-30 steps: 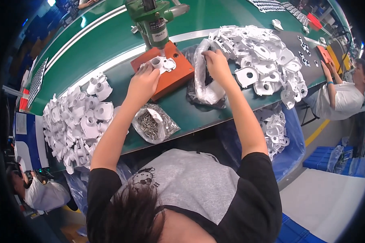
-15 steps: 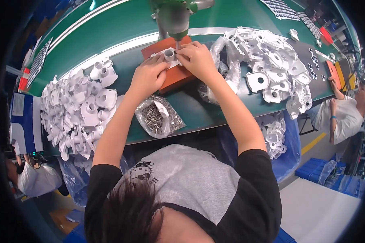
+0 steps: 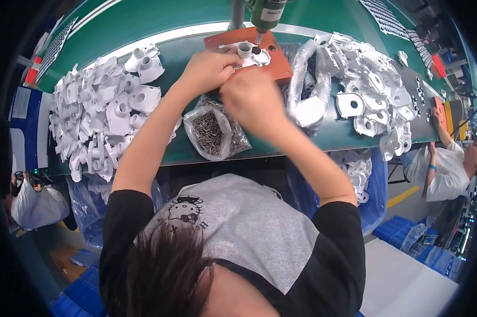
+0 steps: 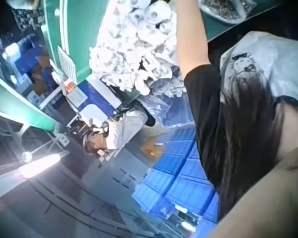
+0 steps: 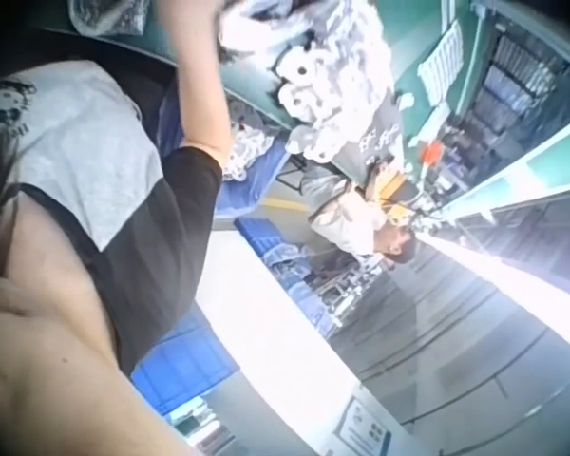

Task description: The person assembles plastic components by fitting pieces together, placing each assembly into a press fixture, inserting a small part, pulling the press lever down, and placing the finished pieces onto the conveyor belt.

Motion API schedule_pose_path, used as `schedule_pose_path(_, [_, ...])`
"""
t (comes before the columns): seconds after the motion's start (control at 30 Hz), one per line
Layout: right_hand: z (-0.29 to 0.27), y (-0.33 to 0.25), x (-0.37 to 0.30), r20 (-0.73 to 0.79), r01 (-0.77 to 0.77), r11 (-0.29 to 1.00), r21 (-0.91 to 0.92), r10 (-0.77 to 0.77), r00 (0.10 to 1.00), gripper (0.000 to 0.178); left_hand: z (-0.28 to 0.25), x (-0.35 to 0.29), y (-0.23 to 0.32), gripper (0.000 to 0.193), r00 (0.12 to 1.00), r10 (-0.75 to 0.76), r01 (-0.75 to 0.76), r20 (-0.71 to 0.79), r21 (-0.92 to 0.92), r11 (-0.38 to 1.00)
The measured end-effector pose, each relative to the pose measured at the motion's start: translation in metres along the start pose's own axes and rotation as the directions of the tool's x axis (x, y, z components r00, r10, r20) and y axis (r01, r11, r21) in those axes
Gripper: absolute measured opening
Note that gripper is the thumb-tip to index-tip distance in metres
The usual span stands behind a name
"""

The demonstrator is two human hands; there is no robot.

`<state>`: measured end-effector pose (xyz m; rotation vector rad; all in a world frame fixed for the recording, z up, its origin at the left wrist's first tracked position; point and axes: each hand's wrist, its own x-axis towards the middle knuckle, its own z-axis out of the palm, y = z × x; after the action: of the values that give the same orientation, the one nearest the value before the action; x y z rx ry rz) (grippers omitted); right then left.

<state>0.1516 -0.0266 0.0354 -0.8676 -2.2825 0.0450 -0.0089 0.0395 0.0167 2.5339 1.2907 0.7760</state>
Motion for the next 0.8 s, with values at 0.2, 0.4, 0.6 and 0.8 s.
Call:
schedule_pose_path(0.2, [0.064,-0.040,-0.030,0.217,0.073,0.997,0.002,-0.072,0.973,0.009,0.007,0.004,0.003,0.017,0.998,0.024,-0.022,-0.054,0.032,0.999])
schedule_pose_path(0.4, [0.073,-0.039,-0.031,0.222,0.105,0.991,-0.085,-0.084,0.971,0.008,0.008,0.005,0.004,0.013,0.999,0.025,-0.022,-0.045,0.065,0.998])
schedule_pose_path(0.6, [0.068,-0.037,-0.028,0.186,0.116,0.989,-0.089,-0.098,0.978,0.008,0.011,0.004,0.004,0.012,0.995,0.047,-0.042,-0.093,0.053,0.998])
schedule_pose_path(0.8, [0.000,-0.007,0.003,0.385,-0.243,0.904,0.351,0.097,0.918,0.014,0.005,0.002,0.010,0.015,1.000,-0.003,0.003,0.008,0.070,0.998])
